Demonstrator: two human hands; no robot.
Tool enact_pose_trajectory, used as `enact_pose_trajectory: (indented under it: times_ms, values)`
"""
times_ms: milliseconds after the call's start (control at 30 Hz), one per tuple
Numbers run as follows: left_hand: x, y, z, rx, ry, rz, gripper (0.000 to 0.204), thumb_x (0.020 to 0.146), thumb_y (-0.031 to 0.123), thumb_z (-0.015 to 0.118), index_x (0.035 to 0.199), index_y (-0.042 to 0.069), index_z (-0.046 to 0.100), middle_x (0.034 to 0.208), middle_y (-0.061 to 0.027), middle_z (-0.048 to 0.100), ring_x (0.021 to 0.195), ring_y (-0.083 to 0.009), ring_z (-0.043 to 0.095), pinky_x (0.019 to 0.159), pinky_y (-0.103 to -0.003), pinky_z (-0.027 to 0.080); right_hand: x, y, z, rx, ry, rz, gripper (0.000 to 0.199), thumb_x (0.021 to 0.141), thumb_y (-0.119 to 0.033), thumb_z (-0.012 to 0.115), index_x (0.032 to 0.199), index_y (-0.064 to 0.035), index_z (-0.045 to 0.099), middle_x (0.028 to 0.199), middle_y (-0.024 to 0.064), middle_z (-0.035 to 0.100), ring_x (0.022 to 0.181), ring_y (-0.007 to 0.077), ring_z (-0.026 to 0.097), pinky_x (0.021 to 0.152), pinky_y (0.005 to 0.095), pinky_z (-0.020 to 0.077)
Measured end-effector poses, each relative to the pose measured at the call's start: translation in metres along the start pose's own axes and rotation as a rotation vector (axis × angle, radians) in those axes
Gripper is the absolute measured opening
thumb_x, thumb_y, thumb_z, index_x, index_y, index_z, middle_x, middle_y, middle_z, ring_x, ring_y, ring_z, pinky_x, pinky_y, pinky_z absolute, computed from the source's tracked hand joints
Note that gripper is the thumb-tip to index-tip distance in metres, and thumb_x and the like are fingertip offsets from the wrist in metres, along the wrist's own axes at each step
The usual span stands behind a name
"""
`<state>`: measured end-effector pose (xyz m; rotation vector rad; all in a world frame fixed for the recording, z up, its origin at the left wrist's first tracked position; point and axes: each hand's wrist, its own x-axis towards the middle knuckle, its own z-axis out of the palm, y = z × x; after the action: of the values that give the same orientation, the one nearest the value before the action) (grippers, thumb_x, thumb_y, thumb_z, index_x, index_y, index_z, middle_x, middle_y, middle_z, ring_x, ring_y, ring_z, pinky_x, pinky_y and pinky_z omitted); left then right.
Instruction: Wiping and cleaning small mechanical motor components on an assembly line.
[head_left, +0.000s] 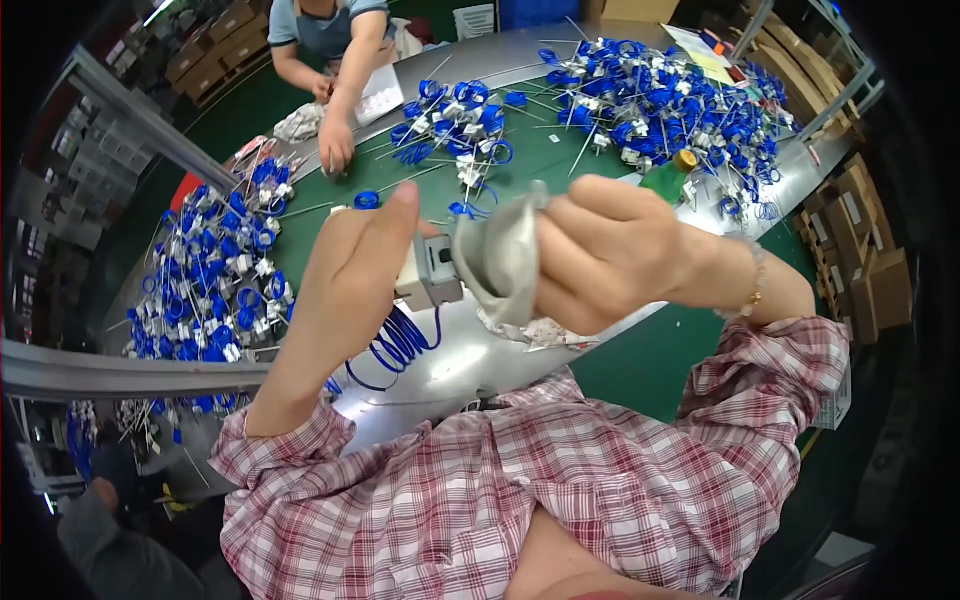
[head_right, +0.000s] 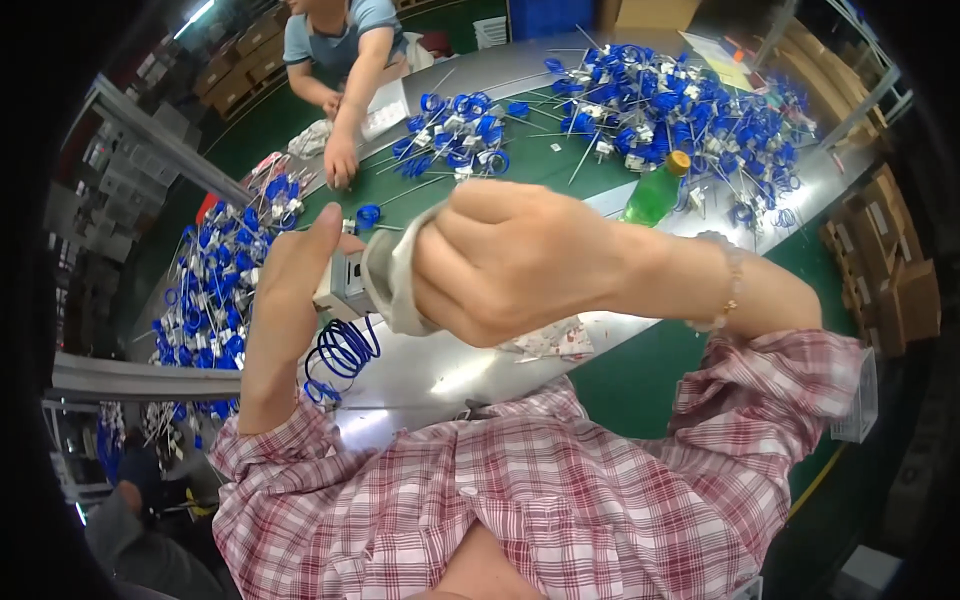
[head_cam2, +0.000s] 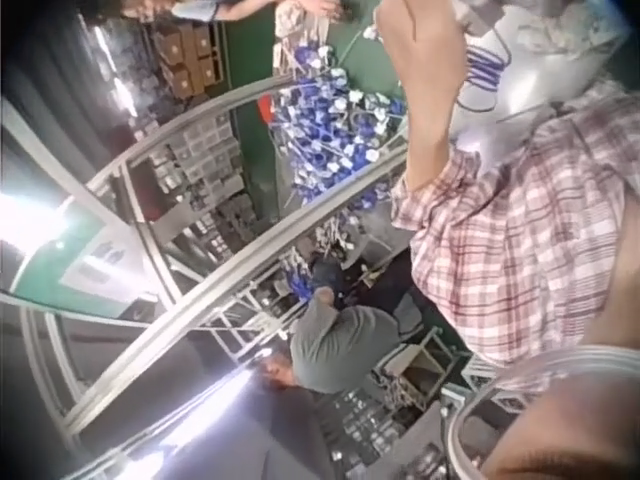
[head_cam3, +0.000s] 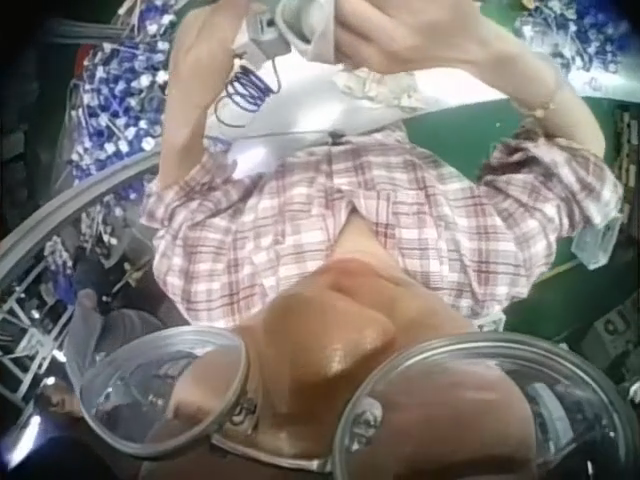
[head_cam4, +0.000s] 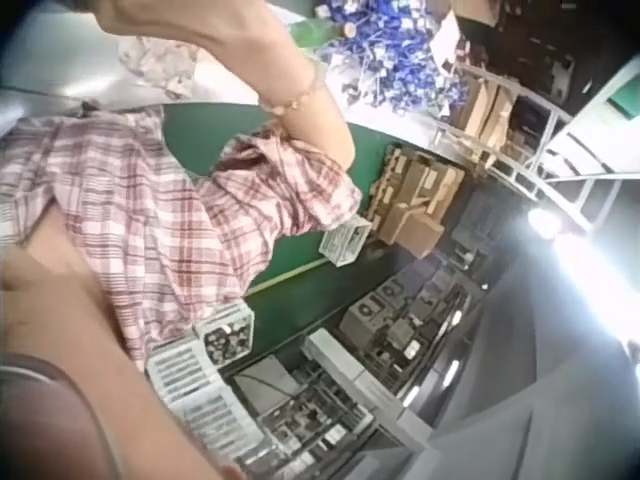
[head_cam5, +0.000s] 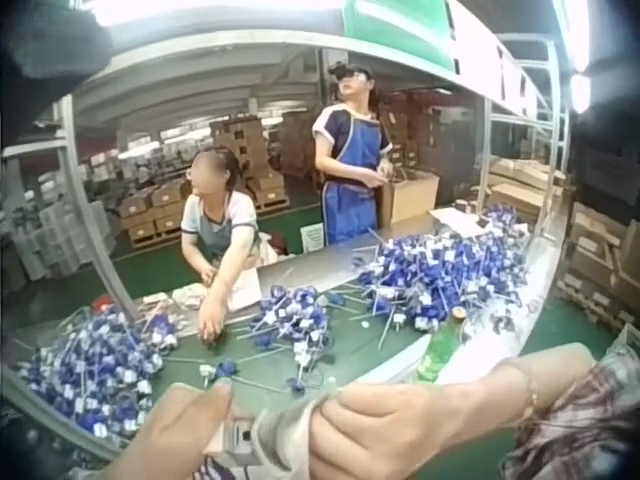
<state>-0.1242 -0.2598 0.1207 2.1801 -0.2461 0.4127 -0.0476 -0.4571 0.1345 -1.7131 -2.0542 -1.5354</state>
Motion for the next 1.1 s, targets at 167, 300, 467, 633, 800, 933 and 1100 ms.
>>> enact_pose_trajectory:
  times_ms: [167,300,467,633,800,933,1100]
  values:
    - [-0.003,0.021,-0.036,-0.441,-0.003,-0.405,0.054,0.089,0.037,0.034,0.072,-0.005,0.061,0.061,-0.0109,0.06,0.047,-0.0141,0.056,0.047,-0.02,0.041,-0.024,0.026,-0.021,0.129,-0.107,0.151,0.016,0.075,-0.016,0.062,0.082,-0.0021,0.06,0.066,0.0057,0.054,0.055,0.0155,0.052,0.044,0.0261,0.0376]
    - [-0.001,0.03,-0.021,-0.368,-0.044,-0.218,0.053,0.09,0.035,0.033,0.069,-0.005,0.061,0.055,-0.0075,0.057,0.045,-0.0101,0.051,0.046,-0.021,0.038,-0.015,0.031,-0.026,0.433,-0.048,0.57,0.023,0.078,-0.012,0.055,0.097,0.0014,0.056,0.089,0.0138,0.06,0.08,0.0291,0.057,0.071,0.0367,0.0447]
    - [0.02,0.016,-0.009,-0.374,-0.029,-0.311,0.049,0.09,0.033,0.036,0.071,-0.006,0.06,0.053,-0.0042,0.054,0.049,-0.0069,0.046,0.048,-0.021,0.034,0.006,0.012,0.012,0.764,-0.062,0.37,0.028,0.072,-0.008,0.054,0.098,0.004,0.055,0.096,0.0179,0.056,0.085,0.0304,0.057,0.072,0.0378,0.0464]
    - [0.03,-0.031,0.019,-0.03,0.205,0.208,0.046,0.09,0.029,0.038,0.062,-0.004,0.055,0.048,0.0035,0.04,0.048,-0.0055,0.035,0.047,-0.024,0.03,0.003,0.006,0.03,0.339,-0.036,0.123,0.013,0.069,-0.007,0.055,0.078,0.0029,0.055,0.083,0.0143,0.056,0.081,0.0269,0.059,0.064,0.0341,0.0493]
    - [0.036,-0.034,0.017,-0.392,-0.125,-0.196,0.05,0.09,0.028,0.037,0.051,-0.003,0.041,0.042,0.0004,0.029,0.043,-0.0064,0.028,0.039,-0.03,0.024,-0.007,0.012,0.037,0.263,-0.049,-0.028,0.01,0.071,-0.008,0.05,0.067,0.0014,0.053,0.074,0.0101,0.056,0.077,0.0254,0.059,0.065,0.0328,0.05]
    - [0.028,-0.027,0.011,-0.39,-0.062,-0.084,0.049,0.091,0.023,0.036,0.05,-0.003,0.041,0.039,-0.001,0.029,0.041,-0.0073,0.027,0.041,-0.029,0.032,0.002,0.022,0.036,0.212,0.029,-0.114,0.012,0.072,-0.007,0.049,0.063,0.0009,0.052,0.071,0.01,0.055,0.073,0.0246,0.059,0.062,0.0319,0.0511]
    - [0.013,-0.022,-0.025,-0.319,0.063,0.224,0.042,0.091,0.019,0.031,0.069,-0.005,0.056,0.053,-0.0086,0.054,0.039,-0.0159,0.046,0.046,-0.027,0.041,-0.016,0.04,0.026,0.312,0.014,0.033,0.017,0.064,-0.008,0.059,0.076,0.0027,0.055,0.078,0.016,0.058,0.072,0.0287,0.06,0.062,0.0346,0.052]
